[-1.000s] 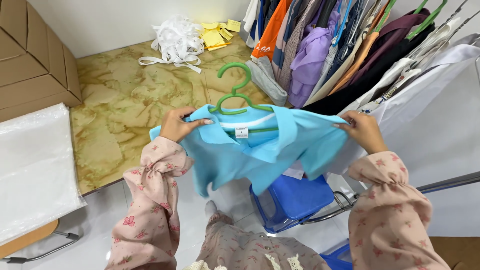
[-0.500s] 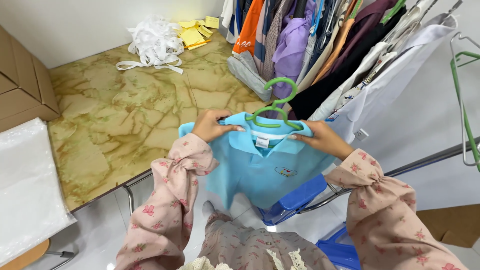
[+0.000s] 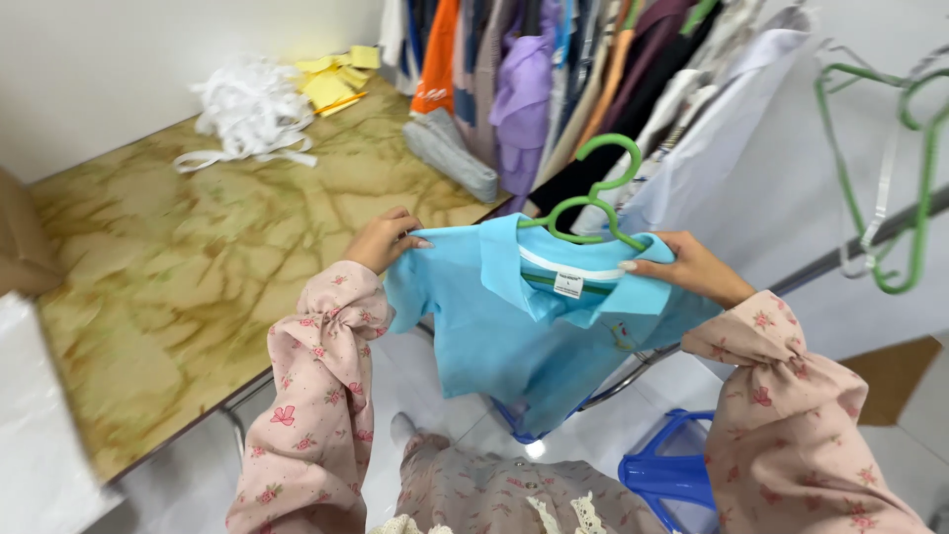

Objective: The person unfolds a white shirt, places it on a hanger, and hangs it on a clothing rack. They repeat this process with a light blue shirt and a grey t-shirt, organizing each item on the rack.

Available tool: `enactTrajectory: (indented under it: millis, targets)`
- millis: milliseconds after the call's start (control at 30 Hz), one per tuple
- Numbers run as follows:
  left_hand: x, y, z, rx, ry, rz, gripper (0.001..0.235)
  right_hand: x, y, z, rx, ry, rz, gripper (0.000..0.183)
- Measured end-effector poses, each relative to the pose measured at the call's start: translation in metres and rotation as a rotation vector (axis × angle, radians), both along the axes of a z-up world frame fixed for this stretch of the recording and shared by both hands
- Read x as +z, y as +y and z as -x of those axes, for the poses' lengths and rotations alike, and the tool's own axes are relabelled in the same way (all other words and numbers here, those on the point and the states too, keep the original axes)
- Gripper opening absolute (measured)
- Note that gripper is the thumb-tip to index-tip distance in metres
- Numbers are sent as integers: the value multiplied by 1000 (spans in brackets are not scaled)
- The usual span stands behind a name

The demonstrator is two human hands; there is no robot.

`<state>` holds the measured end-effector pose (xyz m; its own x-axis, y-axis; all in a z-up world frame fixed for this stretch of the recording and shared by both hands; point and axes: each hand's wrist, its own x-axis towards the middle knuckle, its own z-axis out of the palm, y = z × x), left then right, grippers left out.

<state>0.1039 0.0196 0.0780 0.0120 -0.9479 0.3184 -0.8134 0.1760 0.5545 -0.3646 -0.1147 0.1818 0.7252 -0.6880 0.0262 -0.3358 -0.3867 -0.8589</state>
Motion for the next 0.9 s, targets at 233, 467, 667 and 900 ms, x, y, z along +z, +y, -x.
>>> enactTrajectory:
  millis: [233, 467, 667, 900]
  targets:
    - [3, -79, 106, -289, 365, 4, 20, 32, 44, 92, -287, 26, -112, 10]
    - [-30, -162, 238, -561, 472, -150, 37, 59, 71, 154, -521, 190, -97, 18]
    - [-57, -213, 289, -625, 413, -117, 73, 55, 84, 184, -783, 217, -155, 29]
    - [-53, -231, 285, -469, 489, -213, 74, 26, 94, 159, -858, -200, -538, 60]
